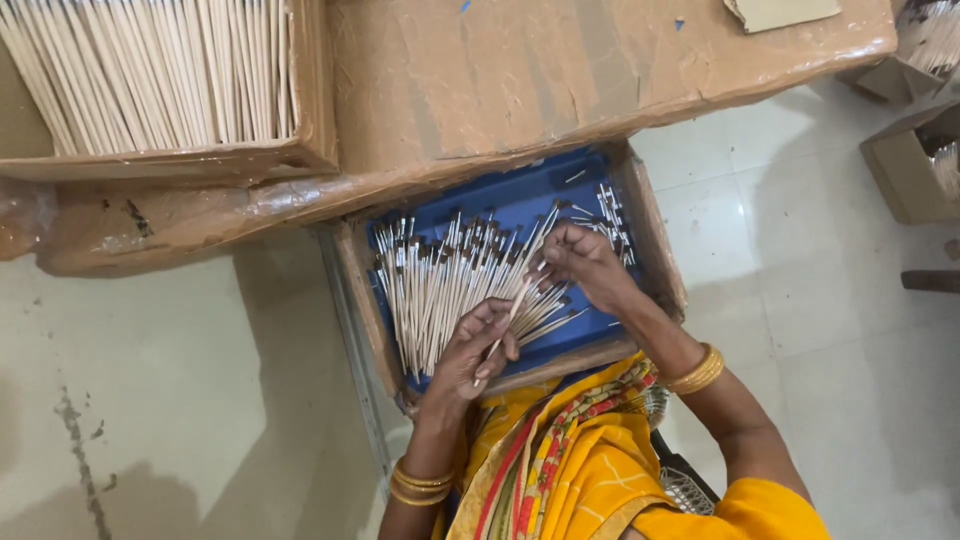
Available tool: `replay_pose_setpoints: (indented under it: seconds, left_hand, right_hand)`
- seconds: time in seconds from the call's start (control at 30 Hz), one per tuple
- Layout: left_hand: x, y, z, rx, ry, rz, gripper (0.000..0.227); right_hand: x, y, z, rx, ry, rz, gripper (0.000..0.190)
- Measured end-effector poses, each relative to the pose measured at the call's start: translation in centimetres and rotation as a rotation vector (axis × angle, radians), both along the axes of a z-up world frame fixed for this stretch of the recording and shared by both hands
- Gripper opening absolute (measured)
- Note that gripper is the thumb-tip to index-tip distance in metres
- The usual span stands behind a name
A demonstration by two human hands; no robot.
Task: The person inserts small metal caps into the ends of wooden sticks held in a bundle. They then gather the assembled sticks, align them, and place them into a cardboard box.
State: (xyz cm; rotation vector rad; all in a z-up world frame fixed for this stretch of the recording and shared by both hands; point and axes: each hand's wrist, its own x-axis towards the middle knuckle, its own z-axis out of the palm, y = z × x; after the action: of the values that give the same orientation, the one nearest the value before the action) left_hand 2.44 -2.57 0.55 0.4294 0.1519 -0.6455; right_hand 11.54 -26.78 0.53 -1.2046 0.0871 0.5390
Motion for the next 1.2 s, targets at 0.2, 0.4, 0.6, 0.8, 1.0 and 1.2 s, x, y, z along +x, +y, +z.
replay_pose_setpoints:
  seconds: [0.2, 0.4, 0.6, 0.8, 1.0, 1.2]
  left_hand:
    - [-0.4, -0.3, 0.7, -0.006, 0.026, -0.018, 0.016]
    - [-0.6, -1.4, 0.4, 0.733, -0.238, 0.018, 0.018]
    - [-1.1, -1.5, 2.4, 1.374, -0.635, -0.095, 0.022]
    - [2.8, -4.4, 0.1, 1.844, -1.312, 0.015, 0.048]
    - [4.6, -6.7, -3.2, 1.871, -1.306, -0.430, 0.074]
    - [2.1, -3.7, -5.2, 2.162, -1.324, -0.255, 0.067]
  right_hand:
    - [-0.7, -0.4, 0.6, 0.051, -0.131, 0.153, 0.012]
    - [-1.1, 0.4, -1.2, -0.038, -0.127, 0.192, 0.014]
    - [-3.7, 0.8, -1.9, -0.071, 0.045, 0.059, 0.020]
    - [-4.4, -6.0, -2.0, -0.430, 0.085, 0.128, 0.037]
    - [0.0, -6.8, -5.8, -0.437, -0.078, 0.126, 0.037]
    - [2.5, -5.7, -7.2, -0.426, -0.255, -0.012, 0.043]
